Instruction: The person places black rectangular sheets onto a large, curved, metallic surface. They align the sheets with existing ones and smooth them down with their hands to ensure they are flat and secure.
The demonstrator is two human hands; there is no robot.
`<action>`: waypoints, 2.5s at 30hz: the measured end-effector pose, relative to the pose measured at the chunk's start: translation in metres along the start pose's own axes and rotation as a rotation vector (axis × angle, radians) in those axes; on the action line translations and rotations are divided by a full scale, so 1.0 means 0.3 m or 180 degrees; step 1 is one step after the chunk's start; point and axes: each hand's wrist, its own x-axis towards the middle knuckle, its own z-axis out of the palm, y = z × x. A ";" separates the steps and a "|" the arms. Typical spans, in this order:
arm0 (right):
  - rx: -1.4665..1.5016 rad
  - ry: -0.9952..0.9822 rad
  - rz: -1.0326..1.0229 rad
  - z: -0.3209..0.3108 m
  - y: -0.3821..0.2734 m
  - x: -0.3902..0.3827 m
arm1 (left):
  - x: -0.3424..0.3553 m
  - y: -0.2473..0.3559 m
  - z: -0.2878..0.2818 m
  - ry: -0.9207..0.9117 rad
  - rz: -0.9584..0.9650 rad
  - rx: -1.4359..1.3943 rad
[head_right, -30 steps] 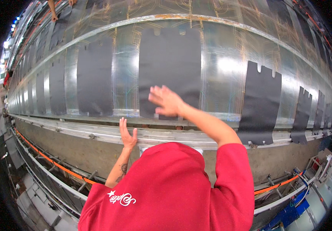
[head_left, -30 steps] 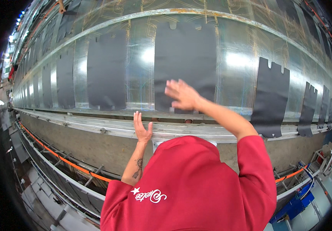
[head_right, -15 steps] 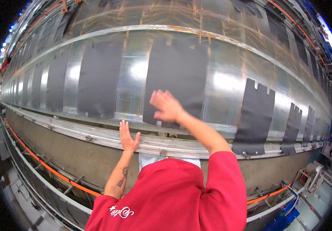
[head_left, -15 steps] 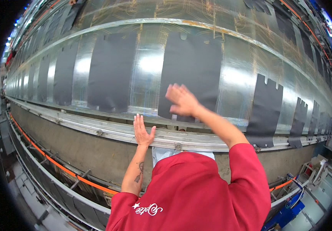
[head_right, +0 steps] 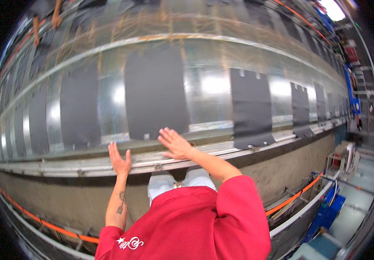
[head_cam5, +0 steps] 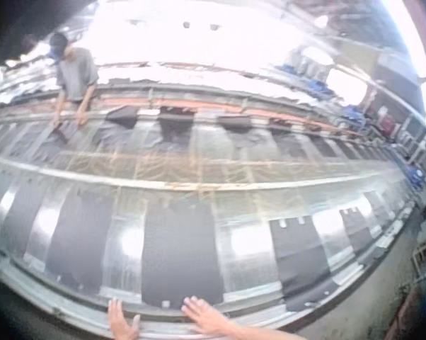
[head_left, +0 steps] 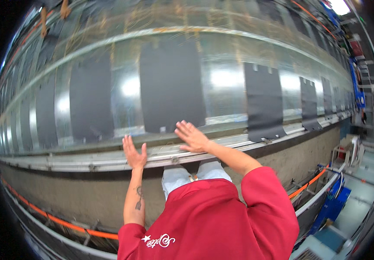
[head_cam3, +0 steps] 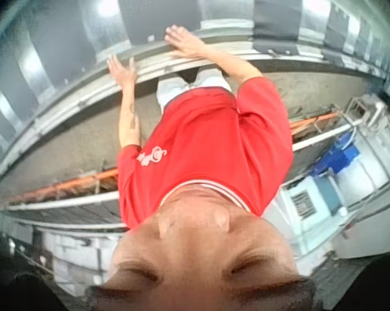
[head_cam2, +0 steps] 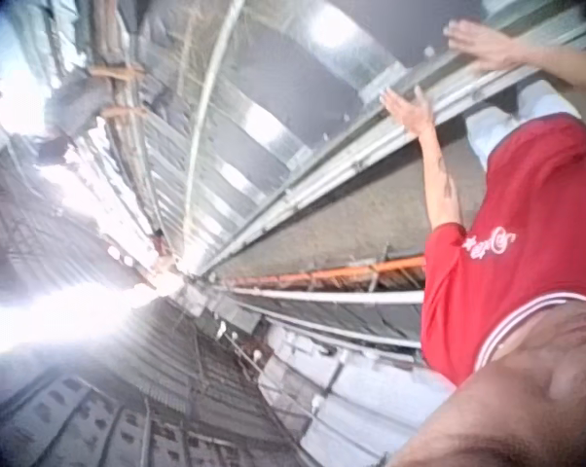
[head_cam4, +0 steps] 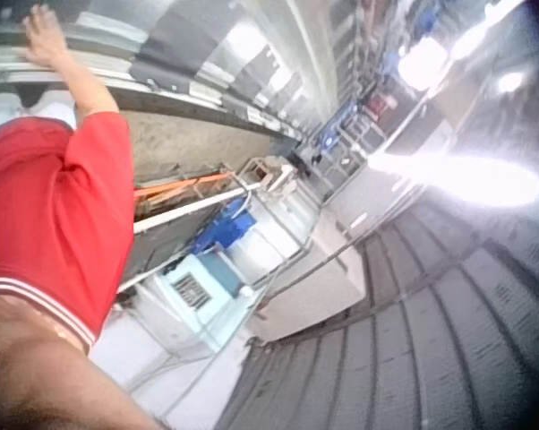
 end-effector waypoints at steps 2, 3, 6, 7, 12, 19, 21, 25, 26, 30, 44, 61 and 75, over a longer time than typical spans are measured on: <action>0.0078 0.0048 -0.0141 -0.021 0.010 -0.036 | -0.008 0.011 -0.003 0.0005 0.0034 -0.0215; 0.0571 0.0225 0.0011 -0.023 0.024 -0.057 | -0.012 0.018 -0.001 -0.0012 -0.0120 -0.0404; 0.0824 0.1091 0.0622 -0.163 0.110 -0.193 | -0.003 0.099 0.060 0.0677 -0.0502 -0.0533; 0.0699 0.1423 0.0846 -0.235 0.150 -0.259 | -0.002 0.172 0.098 0.0622 -0.0282 -0.0480; -0.0324 0.2704 0.2524 -0.470 0.558 -0.844 | -0.085 0.876 0.378 -0.0629 0.0614 -0.1136; -0.0568 0.1050 0.4036 -0.436 0.892 -1.488 | -0.265 1.533 0.803 -0.1575 0.0164 -0.0339; -0.0105 0.1406 0.3793 -0.402 0.913 -1.540 | -0.299 1.609 0.859 -0.1281 -0.0077 -0.0199; 0.1864 0.2249 0.3676 -0.493 0.972 -1.523 | -0.266 1.652 0.829 -0.1382 -0.0583 -0.1461; 0.1970 0.2180 0.3418 -0.566 0.978 -1.507 | -0.236 1.671 0.780 -0.1767 -0.1196 -0.2485; 0.2867 0.2425 0.2486 -1.068 1.063 -1.298 | 0.089 1.906 0.498 -0.0853 -0.1487 -0.3648; 0.3782 0.3038 0.1699 -1.774 1.451 -0.869 | 0.824 2.244 0.149 -0.0655 -0.0476 -0.3447; 0.3087 0.1654 0.3620 -0.679 1.509 -1.223 | 0.262 1.637 1.006 -0.0959 -0.1798 -0.3082; 0.1986 0.1600 0.3340 -0.591 1.485 -1.297 | 0.208 1.647 0.964 -0.1235 -0.1580 -0.2606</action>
